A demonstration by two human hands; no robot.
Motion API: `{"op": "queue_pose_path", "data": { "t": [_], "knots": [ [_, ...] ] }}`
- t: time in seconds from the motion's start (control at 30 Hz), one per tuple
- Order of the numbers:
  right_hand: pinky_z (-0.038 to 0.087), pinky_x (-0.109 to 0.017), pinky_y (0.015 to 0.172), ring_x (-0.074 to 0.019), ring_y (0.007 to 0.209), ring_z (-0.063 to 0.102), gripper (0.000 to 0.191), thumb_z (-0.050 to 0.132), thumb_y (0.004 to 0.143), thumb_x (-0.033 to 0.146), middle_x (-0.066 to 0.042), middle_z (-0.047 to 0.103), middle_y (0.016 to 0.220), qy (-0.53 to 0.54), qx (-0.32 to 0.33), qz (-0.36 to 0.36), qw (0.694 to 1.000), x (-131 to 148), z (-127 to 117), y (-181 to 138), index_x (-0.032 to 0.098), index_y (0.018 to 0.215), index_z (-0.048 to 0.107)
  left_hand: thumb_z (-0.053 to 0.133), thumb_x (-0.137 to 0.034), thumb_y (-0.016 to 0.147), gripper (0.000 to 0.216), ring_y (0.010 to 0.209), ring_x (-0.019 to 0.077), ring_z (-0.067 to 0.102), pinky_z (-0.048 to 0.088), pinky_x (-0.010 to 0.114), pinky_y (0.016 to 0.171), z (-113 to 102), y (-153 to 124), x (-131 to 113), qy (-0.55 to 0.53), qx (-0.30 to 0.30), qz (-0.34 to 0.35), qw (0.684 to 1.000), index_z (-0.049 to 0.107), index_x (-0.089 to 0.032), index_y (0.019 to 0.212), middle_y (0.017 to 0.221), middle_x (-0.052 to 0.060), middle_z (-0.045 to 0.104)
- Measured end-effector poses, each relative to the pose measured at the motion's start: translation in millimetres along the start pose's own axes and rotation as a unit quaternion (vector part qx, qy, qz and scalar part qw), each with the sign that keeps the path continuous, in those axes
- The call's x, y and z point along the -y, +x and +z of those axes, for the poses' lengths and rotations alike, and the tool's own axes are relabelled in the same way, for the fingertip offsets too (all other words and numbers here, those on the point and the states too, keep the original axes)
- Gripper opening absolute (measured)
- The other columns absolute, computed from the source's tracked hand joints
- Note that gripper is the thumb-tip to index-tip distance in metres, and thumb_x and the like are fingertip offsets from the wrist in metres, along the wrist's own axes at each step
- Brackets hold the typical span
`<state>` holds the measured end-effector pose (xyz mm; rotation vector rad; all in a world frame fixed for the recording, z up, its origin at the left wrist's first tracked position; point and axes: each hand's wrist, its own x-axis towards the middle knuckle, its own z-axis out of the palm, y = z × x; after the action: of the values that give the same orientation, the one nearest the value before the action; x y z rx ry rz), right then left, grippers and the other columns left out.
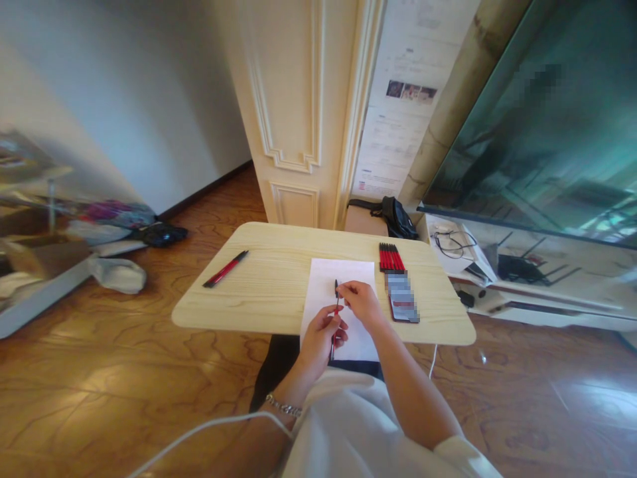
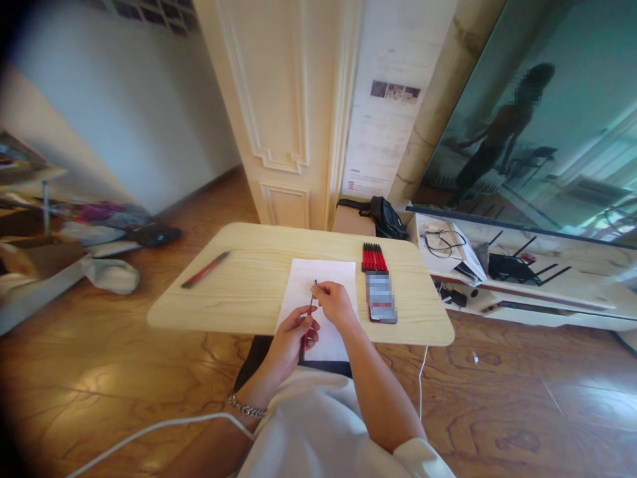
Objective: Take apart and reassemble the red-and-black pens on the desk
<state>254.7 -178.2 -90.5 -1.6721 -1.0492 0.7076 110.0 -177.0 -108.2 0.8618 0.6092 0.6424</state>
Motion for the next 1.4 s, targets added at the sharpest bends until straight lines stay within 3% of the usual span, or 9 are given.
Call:
{"op": "queue_pose_path", "data": {
  "t": [0.17, 0.27, 0.37, 0.67, 0.93, 1.03, 1.13, 1.23, 1.4],
  "knots": [
    [0.037, -0.023, 0.053, -0.0135, 0.057, 0.056, 0.034, 0.049, 0.081, 0.044, -0.004, 0.064, 0.063, -0.142, -0.036, 0.039, 0.988, 0.6, -12.0, 23.8, 0.016, 0.072, 0.065, 0.065, -0.04, 0.075, 0.039, 0.05, 0.0098, 0.055, 0.031, 0.019, 0.043, -4.2, -0.2, 1.5, 0.007, -0.003, 0.0, 1.0, 0.056, -0.02, 0.106, 0.071, 0.001, 0.059],
    [0.039, -0.026, 0.063, -0.0191, 0.071, 0.062, 0.033, 0.051, 0.081, 0.042, -0.01, 0.068, 0.071, -0.294, -0.033, 0.047, 0.954, -0.9, -10.3, 28.9, 0.016, 0.07, 0.067, 0.066, -0.04, 0.075, 0.04, 0.051, 0.0097, 0.055, 0.032, 0.019, 0.044, -5.8, -0.6, -0.5, 0.008, -0.012, 0.004, 1.0, 0.056, -0.019, 0.107, 0.071, 0.001, 0.059],
    [0.041, -0.029, 0.069, -0.0235, 0.082, 0.064, 0.032, 0.051, 0.082, 0.04, -0.016, 0.069, 0.082, -0.388, -0.015, 0.074, 0.918, -3.2, -3.6, 28.4, 0.014, 0.081, 0.069, 0.066, -0.041, 0.074, 0.041, 0.052, 0.01, 0.056, 0.033, 0.019, 0.044, -5.9, -1.1, -2.4, 0.005, -0.011, 0.006, 1.0, 0.056, -0.019, 0.108, 0.072, 0.002, 0.059],
    [0.043, -0.031, 0.075, -0.0262, 0.092, 0.063, 0.036, 0.05, 0.085, 0.039, -0.021, 0.067, 0.097, -0.45, 0.024, 0.093, 0.888, 2.1, 0.5, 29.2, 0.01, 0.098, 0.067, 0.066, -0.042, 0.074, 0.041, 0.051, 0.0094, 0.055, 0.033, 0.019, 0.044, -4.7, 1.2, -3.8, 0.009, -0.01, 0.005, 1.0, 0.056, -0.019, 0.106, 0.071, 0.001, 0.059],
    [0.041, -0.03, 0.071, -0.0251, 0.086, 0.063, 0.037, 0.051, 0.083, 0.044, -0.018, 0.069, 0.088, -0.407, -0.001, 0.083, 0.91, 6.8, -5.4, 30.1, 0.012, 0.086, 0.069, 0.066, -0.041, 0.075, 0.04, 0.052, 0.0093, 0.055, 0.033, 0.019, 0.045, -1.4, 0.2, -6.1, 0.008, -0.005, 0.01, 1.0, 0.056, -0.019, 0.107, 0.072, 0.001, 0.059],
    [0.039, -0.026, 0.065, -0.0191, 0.075, 0.062, 0.041, 0.043, 0.087, 0.045, -0.011, 0.069, 0.078, -0.32, -0.035, 0.037, 0.946, 8.3, -11.2, 20.7, 0.014, 0.078, 0.068, 0.067, -0.041, 0.073, 0.042, 0.051, 0.0092, 0.054, 0.033, 0.019, 0.044, -0.3, 0.8, -8.3, 0.007, -0.009, 0.003, 1.0, 0.056, -0.019, 0.107, 0.07, 0.001, 0.059],
    [0.037, -0.022, 0.057, -0.0142, 0.065, 0.058, 0.043, 0.041, 0.087, 0.047, -0.004, 0.066, 0.069, -0.189, 0.019, -0.003, 0.982, 6.3, -13.8, 1.7, 0.015, 0.076, 0.067, 0.068, -0.041, 0.072, 0.042, 0.05, 0.0095, 0.054, 0.032, 0.019, 0.044, 2.1, 1.4, -9.2, 0.007, -0.005, -0.001, 1.0, 0.056, -0.019, 0.106, 0.07, 0.0, 0.059],
    [0.039, -0.021, 0.058, -0.0124, 0.065, 0.056, 0.033, 0.048, 0.084, 0.043, -0.001, 0.065, 0.071, -0.083, 0.074, -0.02, 0.994, 1.4, -11.6, -18.3, 0.017, 0.08, 0.067, 0.068, -0.041, 0.072, 0.04, 0.05, 0.0096, 0.054, 0.031, 0.019, 0.044, 5.6, 0.9, -8.1, 0.01, -0.003, -0.002, 1.0, 0.057, -0.019, 0.104, 0.07, 0.001, 0.059],
    [0.041, -0.022, 0.061, -0.0128, 0.068, 0.058, 0.023, 0.056, 0.077, 0.037, -0.002, 0.067, 0.074, 0.003, 0.039, -0.001, 0.999, -0.8, -10.0, -23.9, 0.016, 0.08, 0.066, 0.068, -0.042, 0.07, 0.043, 0.05, 0.0106, 0.056, 0.033, 0.02, 0.045, 9.8, -1.5, -4.6, 0.023, -0.005, -0.014, 1.0, 0.057, -0.02, 0.105, 0.071, 0.001, 0.06]
  ]
}}
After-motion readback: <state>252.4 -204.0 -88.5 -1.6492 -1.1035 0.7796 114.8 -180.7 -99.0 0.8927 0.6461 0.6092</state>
